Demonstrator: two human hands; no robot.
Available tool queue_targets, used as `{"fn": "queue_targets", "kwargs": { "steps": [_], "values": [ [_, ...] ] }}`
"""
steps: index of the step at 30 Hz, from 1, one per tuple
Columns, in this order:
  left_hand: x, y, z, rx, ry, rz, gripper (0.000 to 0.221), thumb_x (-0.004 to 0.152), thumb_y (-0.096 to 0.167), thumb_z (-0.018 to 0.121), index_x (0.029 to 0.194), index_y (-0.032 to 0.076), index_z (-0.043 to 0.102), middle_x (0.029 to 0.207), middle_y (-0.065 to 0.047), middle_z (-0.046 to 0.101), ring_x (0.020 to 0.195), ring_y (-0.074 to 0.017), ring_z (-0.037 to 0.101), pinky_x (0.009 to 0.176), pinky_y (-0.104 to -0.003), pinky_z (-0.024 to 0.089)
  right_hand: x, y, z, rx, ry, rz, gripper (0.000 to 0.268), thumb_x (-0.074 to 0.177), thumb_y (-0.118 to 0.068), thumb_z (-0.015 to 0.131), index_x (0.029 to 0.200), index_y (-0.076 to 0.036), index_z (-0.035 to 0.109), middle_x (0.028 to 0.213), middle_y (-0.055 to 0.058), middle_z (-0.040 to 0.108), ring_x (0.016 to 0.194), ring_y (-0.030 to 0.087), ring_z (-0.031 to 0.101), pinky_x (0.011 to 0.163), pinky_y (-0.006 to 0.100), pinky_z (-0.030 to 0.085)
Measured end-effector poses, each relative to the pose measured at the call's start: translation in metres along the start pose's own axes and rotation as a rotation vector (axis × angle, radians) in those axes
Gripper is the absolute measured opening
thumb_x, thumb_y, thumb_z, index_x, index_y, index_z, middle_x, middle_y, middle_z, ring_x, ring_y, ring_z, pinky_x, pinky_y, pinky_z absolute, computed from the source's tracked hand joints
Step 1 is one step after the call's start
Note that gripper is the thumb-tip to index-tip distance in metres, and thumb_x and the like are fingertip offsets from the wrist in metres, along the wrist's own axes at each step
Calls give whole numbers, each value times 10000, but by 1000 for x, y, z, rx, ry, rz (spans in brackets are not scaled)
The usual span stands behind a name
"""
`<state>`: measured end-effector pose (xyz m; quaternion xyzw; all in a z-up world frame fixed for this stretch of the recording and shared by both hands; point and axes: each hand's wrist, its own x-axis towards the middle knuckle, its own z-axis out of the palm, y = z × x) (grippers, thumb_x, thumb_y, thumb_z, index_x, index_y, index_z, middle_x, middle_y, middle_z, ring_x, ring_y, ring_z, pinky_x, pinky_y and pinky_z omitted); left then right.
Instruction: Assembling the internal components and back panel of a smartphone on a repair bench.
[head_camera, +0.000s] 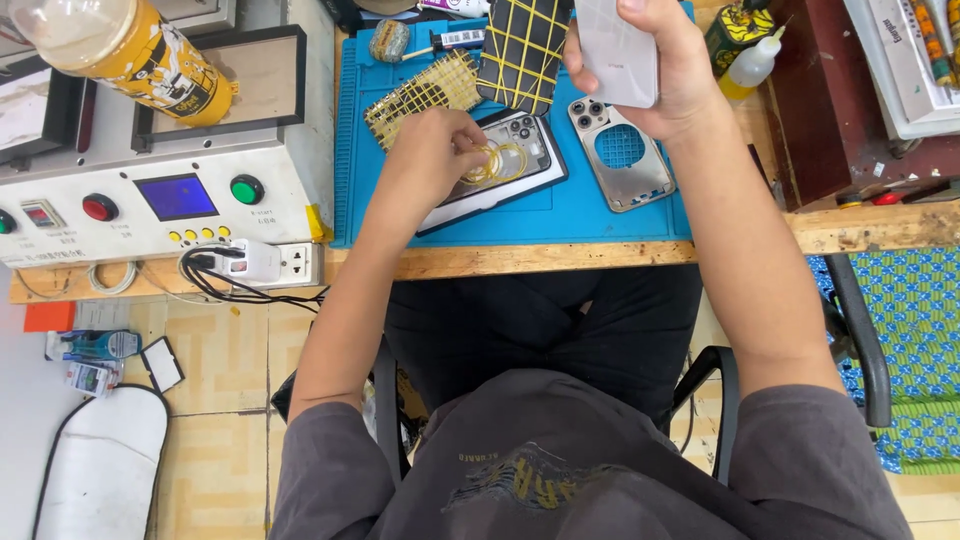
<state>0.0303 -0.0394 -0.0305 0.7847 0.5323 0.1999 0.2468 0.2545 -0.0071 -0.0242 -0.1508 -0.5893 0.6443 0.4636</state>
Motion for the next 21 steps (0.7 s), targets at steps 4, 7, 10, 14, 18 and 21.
{"fn": "queue_targets", "kwargs": {
  "steps": [4, 7, 10, 14, 18, 21],
  "values": [
    [7, 2, -1, 76, -70, -58, 171, 705, 181, 682, 819, 58, 647, 668, -62, 578, 581, -197, 547, 502, -325, 436, 0, 0, 1, -59, 20, 6, 387, 802, -411, 492, 1090, -156, 453, 823, 82, 535, 595, 132, 484, 541, 223, 354],
    [13, 6, -3, 117, -134, -143, 171, 680, 222, 706, 785, 104, 641, 700, -56, 572, 614, -208, 541, 491, -359, 408, 1, -4, 6, -32, 36, 36, 395, 769, -409, 523, 1052, -146, 445, 801, 80, 522, 590, 131, 483, 553, 221, 371],
    [19, 5, -2, 145, -190, -193, 146, 678, 209, 700, 753, 120, 612, 714, -47, 567, 621, -200, 537, 483, -334, 390, 3, -5, 9, -86, 14, 20, 486, 772, -427, 525, 1134, -116, 437, 823, 79, 529, 574, 116, 478, 543, 207, 373],
    [27, 7, -7, 160, -310, -221, 121, 694, 190, 701, 651, 124, 609, 655, -23, 579, 563, -167, 525, 491, -326, 394, 3, -8, 13, -128, -25, -31, 524, 782, -436, 506, 1179, -106, 416, 1153, 42, 477, 616, 108, 473, 548, 205, 369],
    [33, 6, -11, 159, -413, -150, 71, 708, 124, 675, 658, 90, 638, 610, -39, 576, 569, -158, 536, 511, -319, 424, 2, -14, 17, -135, 10, 43, 607, 759, -442, 504, 1228, -68, 415, 781, 66, 530, 552, 90, 459, 549, 189, 376],
    [37, 4, -12, 165, -455, -138, 77, 701, 115, 660, 628, 103, 639, 588, -7, 577, 560, -120, 529, 500, -289, 423, 1, -15, 17, -148, 3, 64, 601, 760, -465, 506, 1230, -100, 422, 790, 55, 531, 579, 79, 461, 572, 188, 365]
  ]
}}
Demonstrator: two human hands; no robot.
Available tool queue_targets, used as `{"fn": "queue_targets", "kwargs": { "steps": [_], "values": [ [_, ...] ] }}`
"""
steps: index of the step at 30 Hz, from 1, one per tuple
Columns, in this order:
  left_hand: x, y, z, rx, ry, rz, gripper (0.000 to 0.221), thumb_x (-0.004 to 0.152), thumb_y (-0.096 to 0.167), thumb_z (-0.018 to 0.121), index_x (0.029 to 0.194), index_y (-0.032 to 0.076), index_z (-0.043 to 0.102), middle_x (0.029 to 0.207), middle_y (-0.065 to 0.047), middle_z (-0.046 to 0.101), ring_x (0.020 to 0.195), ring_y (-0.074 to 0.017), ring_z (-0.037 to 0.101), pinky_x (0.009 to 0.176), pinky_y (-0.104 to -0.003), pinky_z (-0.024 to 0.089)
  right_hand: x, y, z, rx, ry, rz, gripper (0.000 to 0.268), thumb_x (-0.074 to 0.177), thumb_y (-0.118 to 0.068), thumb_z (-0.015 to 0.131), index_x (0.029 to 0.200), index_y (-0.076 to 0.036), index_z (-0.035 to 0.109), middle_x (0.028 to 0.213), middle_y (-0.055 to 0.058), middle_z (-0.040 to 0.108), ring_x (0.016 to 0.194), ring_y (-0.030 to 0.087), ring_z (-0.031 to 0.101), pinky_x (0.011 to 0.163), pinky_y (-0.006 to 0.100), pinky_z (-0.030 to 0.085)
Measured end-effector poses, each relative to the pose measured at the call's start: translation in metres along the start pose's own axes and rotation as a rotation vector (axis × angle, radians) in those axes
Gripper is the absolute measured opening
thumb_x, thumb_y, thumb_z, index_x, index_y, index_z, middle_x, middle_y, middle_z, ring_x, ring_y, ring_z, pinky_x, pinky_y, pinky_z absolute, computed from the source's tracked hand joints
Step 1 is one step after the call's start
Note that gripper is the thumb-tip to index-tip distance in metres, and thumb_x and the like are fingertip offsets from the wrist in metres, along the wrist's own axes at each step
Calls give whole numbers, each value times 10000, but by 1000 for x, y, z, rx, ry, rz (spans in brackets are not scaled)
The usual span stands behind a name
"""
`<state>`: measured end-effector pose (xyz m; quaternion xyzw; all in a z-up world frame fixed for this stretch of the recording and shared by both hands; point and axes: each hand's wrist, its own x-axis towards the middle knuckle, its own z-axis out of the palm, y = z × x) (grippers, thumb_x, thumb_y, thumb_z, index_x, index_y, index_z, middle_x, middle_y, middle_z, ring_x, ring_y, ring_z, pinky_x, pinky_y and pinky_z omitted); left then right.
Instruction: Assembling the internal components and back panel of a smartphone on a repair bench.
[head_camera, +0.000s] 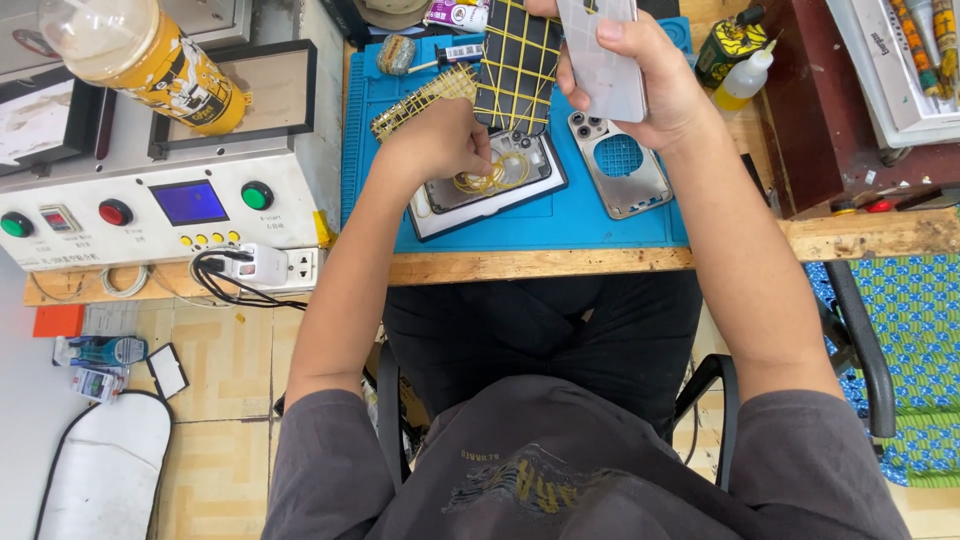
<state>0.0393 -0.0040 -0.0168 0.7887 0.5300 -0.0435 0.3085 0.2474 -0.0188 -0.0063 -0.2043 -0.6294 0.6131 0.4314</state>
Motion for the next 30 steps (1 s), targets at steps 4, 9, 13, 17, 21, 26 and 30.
{"fn": "queue_targets", "kwargs": {
  "steps": [4, 9, 13, 17, 21, 26, 30],
  "values": [
    [-1, -2, 1, 33, -68, 26, 117, 675, 73, 500, 570, 124, 491, 549, 16, 409, 522, -112, 359, 458, -277, 289, 0, 2, 1, 13, 8, -4, 607, 764, -432, 495, 1237, -60, 418, 765, 72, 527, 562, 90, 458, 568, 185, 378],
    [-23, -8, -5, -61, 17, 273, 68, 755, 88, 492, 729, 75, 554, 717, -35, 573, 649, -146, 541, 577, -277, 439, 1, 5, -2, 27, 2, -57, 595, 779, -444, 506, 1222, -59, 410, 787, 63, 536, 562, 83, 470, 537, 175, 399],
    [-54, -14, -10, -141, 172, 276, 82, 670, 99, 459, 692, 88, 538, 729, -12, 569, 671, -119, 524, 569, -259, 393, 4, 11, -3, 75, -39, -140, 472, 817, -388, 497, 1178, -94, 419, 1246, 40, 431, 667, 114, 487, 512, 183, 379],
    [-82, -16, -16, -212, 256, 183, 50, 692, 53, 532, 715, 93, 549, 661, -2, 570, 621, -91, 522, 569, -226, 429, 5, 11, -3, 30, -59, -134, 476, 815, -402, 491, 1195, -131, 399, 1251, 55, 429, 655, 123, 481, 538, 214, 371],
    [-94, -20, -13, -159, 284, 127, 39, 748, 68, 579, 717, 88, 568, 639, -18, 620, 629, -105, 581, 569, -240, 454, 2, 18, -9, 34, 5, -11, 382, 787, -418, 501, 1061, -154, 457, 784, 50, 542, 576, 105, 494, 511, 209, 354],
    [-85, -22, -3, -87, 253, -40, 156, 725, 15, 546, 875, 60, 548, 704, -79, 611, 685, -198, 582, 581, -331, 450, 0, 18, -7, -6, 16, 2, 397, 785, -428, 501, 1065, -153, 439, 786, 62, 526, 582, 115, 486, 534, 218, 358],
    [-73, -23, 3, -16, 245, -229, 191, 722, 19, 552, 910, 39, 572, 897, -129, 553, 689, -261, 538, 527, -390, 434, 1, 16, -6, -39, 15, -11, 401, 793, -427, 500, 1078, -153, 431, 772, 55, 521, 570, 105, 478, 533, 215, 352]
  ]
}}
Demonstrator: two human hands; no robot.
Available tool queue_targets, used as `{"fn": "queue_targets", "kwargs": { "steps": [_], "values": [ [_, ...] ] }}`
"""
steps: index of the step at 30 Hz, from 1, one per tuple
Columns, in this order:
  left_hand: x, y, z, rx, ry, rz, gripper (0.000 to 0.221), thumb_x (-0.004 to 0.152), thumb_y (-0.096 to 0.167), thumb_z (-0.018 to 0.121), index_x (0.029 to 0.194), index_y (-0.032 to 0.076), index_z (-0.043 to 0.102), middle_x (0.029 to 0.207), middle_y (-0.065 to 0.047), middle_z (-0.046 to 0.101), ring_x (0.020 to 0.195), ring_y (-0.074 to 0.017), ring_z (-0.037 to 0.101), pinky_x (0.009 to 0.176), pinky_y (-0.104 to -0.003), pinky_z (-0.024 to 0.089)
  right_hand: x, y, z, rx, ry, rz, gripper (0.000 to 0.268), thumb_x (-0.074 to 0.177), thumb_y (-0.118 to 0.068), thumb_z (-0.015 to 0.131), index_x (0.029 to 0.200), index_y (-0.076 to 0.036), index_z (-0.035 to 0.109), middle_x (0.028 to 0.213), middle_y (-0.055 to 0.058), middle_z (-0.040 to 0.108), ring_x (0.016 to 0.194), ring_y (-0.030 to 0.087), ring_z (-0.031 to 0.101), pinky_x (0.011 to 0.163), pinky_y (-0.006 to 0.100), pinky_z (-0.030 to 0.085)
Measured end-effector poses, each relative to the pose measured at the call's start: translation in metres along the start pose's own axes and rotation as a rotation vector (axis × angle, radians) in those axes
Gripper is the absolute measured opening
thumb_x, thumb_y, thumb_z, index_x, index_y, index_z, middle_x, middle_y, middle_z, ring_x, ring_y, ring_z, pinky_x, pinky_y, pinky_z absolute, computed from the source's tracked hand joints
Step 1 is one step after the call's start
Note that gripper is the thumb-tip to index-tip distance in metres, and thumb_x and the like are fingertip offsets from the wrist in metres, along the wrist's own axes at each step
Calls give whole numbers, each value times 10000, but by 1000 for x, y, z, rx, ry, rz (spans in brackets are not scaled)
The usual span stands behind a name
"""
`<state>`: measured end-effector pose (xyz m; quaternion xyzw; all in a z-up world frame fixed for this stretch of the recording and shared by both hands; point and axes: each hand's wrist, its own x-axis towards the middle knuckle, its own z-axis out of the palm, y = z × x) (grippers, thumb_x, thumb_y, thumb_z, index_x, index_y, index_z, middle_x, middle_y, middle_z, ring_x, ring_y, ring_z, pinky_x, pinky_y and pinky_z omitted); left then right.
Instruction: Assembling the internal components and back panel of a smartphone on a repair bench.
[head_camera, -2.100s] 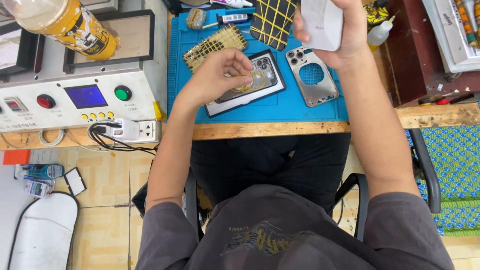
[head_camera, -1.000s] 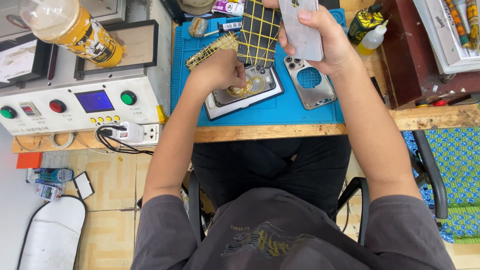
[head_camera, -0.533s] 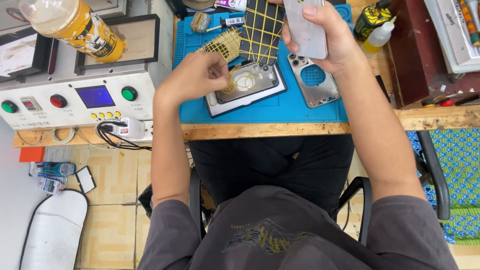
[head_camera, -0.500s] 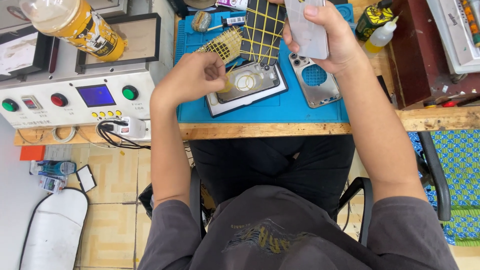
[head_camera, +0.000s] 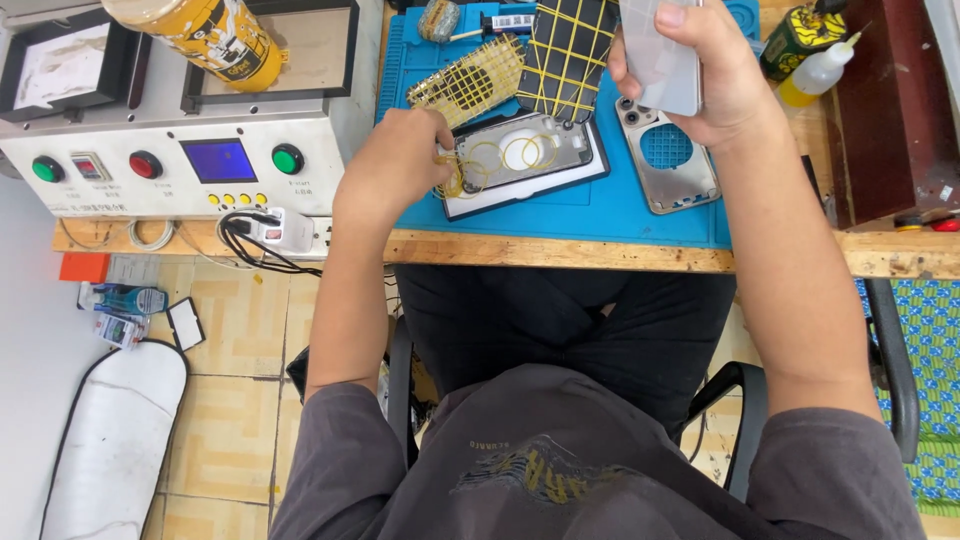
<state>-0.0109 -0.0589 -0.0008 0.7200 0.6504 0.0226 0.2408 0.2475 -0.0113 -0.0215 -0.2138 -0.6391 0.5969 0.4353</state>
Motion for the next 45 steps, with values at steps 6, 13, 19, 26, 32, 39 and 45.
{"fn": "queue_targets", "kwargs": {
  "steps": [6, 13, 19, 26, 32, 39, 45],
  "values": [
    [12, 3, 0, 33, -100, -13, 206, 774, 180, 598, 722, -14, 644, 699, -148, 625, 592, -254, 590, 500, -363, 468, 3, -15, 10, 87, 8, 12, 575, 742, -390, 552, 1192, -48, 442, 747, 29, 559, 537, 63, 493, 500, 147, 407],
    [4, 20, -16, 18, -197, -127, 337, 633, 358, 729, 653, 34, 638, 649, -61, 549, 594, -172, 488, 477, -317, 357, 2, -23, 18, 68, 32, 81, 594, 717, -399, 546, 1193, -60, 432, 661, 17, 526, 522, 53, 460, 517, 162, 408],
    [15, 14, -11, 85, -243, -152, 276, 603, 209, 753, 814, 54, 665, 921, -66, 618, 756, -213, 568, 559, -312, 444, 2, -25, 20, 96, 9, 99, 592, 721, -386, 546, 1200, -55, 435, 676, 8, 548, 522, 51, 471, 485, 158, 370],
    [21, 3, -4, 79, -252, -107, 111, 642, 134, 728, 697, 78, 649, 693, -53, 594, 628, -184, 527, 498, -306, 392, 2, -24, 21, 107, 6, 109, 568, 740, -361, 537, 1206, -56, 427, 679, 15, 546, 513, 53, 476, 458, 152, 364],
    [16, 5, -7, 116, -303, -40, 119, 663, 177, 674, 721, 87, 623, 708, -27, 557, 615, -163, 477, 478, -294, 348, 2, -25, 22, 85, 22, 114, 555, 739, -357, 536, 1195, -56, 438, 663, 24, 540, 516, 64, 466, 485, 158, 368],
    [5, 10, -5, 115, -264, -71, 125, 693, 180, 649, 717, 72, 590, 758, -44, 558, 666, -179, 509, 507, -305, 383, 2, -27, 23, 70, 19, 173, 571, 717, -367, 539, 1195, -68, 447, 665, 24, 537, 504, 60, 474, 448, 143, 360],
    [-6, 11, -15, 63, -235, 79, 414, 698, 186, 651, 1008, -71, 555, 954, -249, 567, 860, -372, 573, 648, -427, 504, -2, -23, 33, 9, 97, 150, 550, 693, -330, 550, 1063, 70, 478, 707, 107, 552, 573, 106, 509, 465, 186, 408]
  ]
}}
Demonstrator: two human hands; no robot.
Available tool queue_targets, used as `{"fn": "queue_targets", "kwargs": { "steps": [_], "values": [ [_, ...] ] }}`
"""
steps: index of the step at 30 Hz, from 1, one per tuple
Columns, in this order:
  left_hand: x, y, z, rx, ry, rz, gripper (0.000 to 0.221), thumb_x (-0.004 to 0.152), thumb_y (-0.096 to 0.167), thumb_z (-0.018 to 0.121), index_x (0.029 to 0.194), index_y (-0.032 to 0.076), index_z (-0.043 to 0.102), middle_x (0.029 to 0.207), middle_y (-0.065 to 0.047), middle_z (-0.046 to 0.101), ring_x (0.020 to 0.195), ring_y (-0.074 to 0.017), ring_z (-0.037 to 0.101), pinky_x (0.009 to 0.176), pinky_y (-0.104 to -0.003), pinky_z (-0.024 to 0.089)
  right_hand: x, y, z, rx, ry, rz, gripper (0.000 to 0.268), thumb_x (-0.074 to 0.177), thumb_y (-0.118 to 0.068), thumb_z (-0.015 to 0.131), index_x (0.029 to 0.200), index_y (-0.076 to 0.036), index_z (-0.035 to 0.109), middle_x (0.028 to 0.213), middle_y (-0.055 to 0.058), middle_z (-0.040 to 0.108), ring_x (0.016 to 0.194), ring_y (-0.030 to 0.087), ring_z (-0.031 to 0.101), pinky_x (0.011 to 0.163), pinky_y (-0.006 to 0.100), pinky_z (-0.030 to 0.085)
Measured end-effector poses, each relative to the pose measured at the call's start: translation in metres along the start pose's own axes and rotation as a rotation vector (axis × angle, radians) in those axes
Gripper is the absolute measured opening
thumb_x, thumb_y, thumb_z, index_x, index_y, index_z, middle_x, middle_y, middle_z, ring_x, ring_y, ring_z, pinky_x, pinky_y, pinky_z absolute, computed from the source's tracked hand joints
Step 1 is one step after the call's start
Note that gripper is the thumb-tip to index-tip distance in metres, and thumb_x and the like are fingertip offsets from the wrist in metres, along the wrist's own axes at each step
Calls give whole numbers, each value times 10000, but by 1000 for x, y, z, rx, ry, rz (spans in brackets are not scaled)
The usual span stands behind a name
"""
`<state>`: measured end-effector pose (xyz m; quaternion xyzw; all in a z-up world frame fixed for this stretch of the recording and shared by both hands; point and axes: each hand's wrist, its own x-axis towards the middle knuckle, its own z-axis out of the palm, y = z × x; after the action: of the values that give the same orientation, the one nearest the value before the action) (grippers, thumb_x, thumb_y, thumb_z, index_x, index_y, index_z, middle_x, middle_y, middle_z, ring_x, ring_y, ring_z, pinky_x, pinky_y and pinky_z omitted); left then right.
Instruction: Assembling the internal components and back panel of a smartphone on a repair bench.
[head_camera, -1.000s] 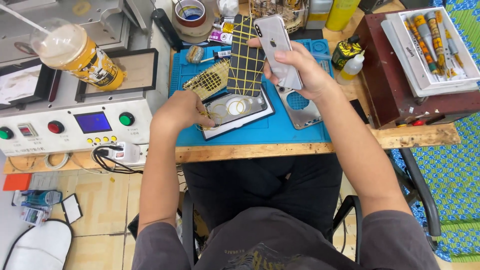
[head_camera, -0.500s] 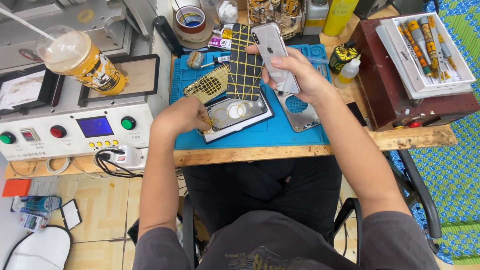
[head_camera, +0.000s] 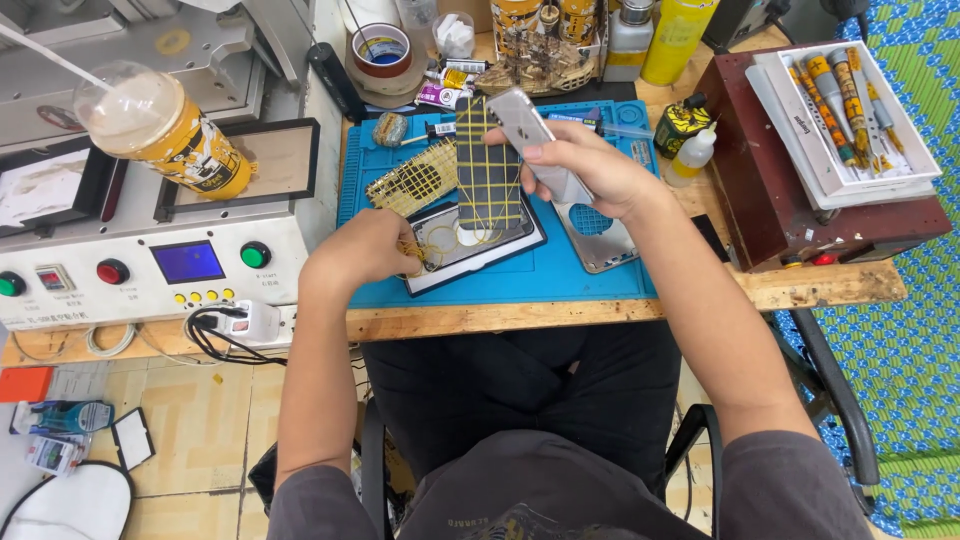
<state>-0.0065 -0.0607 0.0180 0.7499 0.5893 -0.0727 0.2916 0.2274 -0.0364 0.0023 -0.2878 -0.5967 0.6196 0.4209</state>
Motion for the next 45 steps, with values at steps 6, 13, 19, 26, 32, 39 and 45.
{"fn": "queue_targets", "kwargs": {
  "steps": [6, 13, 19, 26, 32, 39, 45],
  "values": [
    [2, 1, -2, 8, 18, -7, 377, 687, 147, 658, 986, -63, 569, 936, -242, 576, 849, -366, 579, 624, -409, 512, 8, 13, 1, -185, -128, 192, 614, 717, -315, 572, 1090, 153, 437, 927, 222, 507, 581, 128, 527, 416, 193, 413],
    [-1, 0, -2, -15, 29, 2, 387, 670, 162, 669, 971, -65, 578, 929, -240, 580, 860, -373, 576, 640, -412, 511, 9, 8, 5, -274, -173, 240, 600, 709, -321, 584, 1097, 118, 457, 866, 167, 530, 610, 133, 537, 434, 189, 421],
    [-9, 9, -9, -38, 9, 9, 360, 674, 112, 647, 976, -70, 571, 935, -255, 572, 886, -390, 563, 668, -432, 508, 9, 8, 6, -326, -203, 279, 637, 683, -356, 608, 1104, 100, 465, 841, 154, 536, 620, 147, 551, 437, 201, 425],
    [5, -4, 1, -45, -14, 46, 376, 666, 132, 689, 967, -66, 580, 941, -247, 576, 897, -387, 558, 702, -437, 495, 8, 5, 7, -328, -195, 292, 640, 671, -362, 618, 1096, 95, 476, 826, 146, 540, 626, 144, 555, 439, 194, 427],
    [3, -3, -2, -49, -61, 63, 345, 706, 136, 645, 983, -56, 575, 946, -236, 581, 895, -366, 562, 715, -425, 488, 8, 7, 5, -315, -202, 290, 651, 673, -354, 616, 1108, 104, 459, 833, 148, 540, 639, 144, 559, 448, 189, 429],
    [2, -10, -1, -95, 61, 98, 408, 701, 175, 655, 987, -95, 545, 886, -251, 579, 854, -396, 564, 668, -445, 493, 9, 7, 1, -241, -188, 250, 619, 683, -325, 607, 1107, 102, 461, 895, 171, 555, 618, 138, 561, 446, 195, 435],
    [6, -17, -3, -172, 236, 189, 241, 699, 121, 648, 867, -34, 572, 790, -224, 585, 785, -362, 583, 606, -397, 485, 7, 6, -8, -193, -110, 178, 666, 713, -337, 581, 1136, 141, 393, 1000, 233, 513, 604, 121, 544, 446, 200, 432]
  ]
}}
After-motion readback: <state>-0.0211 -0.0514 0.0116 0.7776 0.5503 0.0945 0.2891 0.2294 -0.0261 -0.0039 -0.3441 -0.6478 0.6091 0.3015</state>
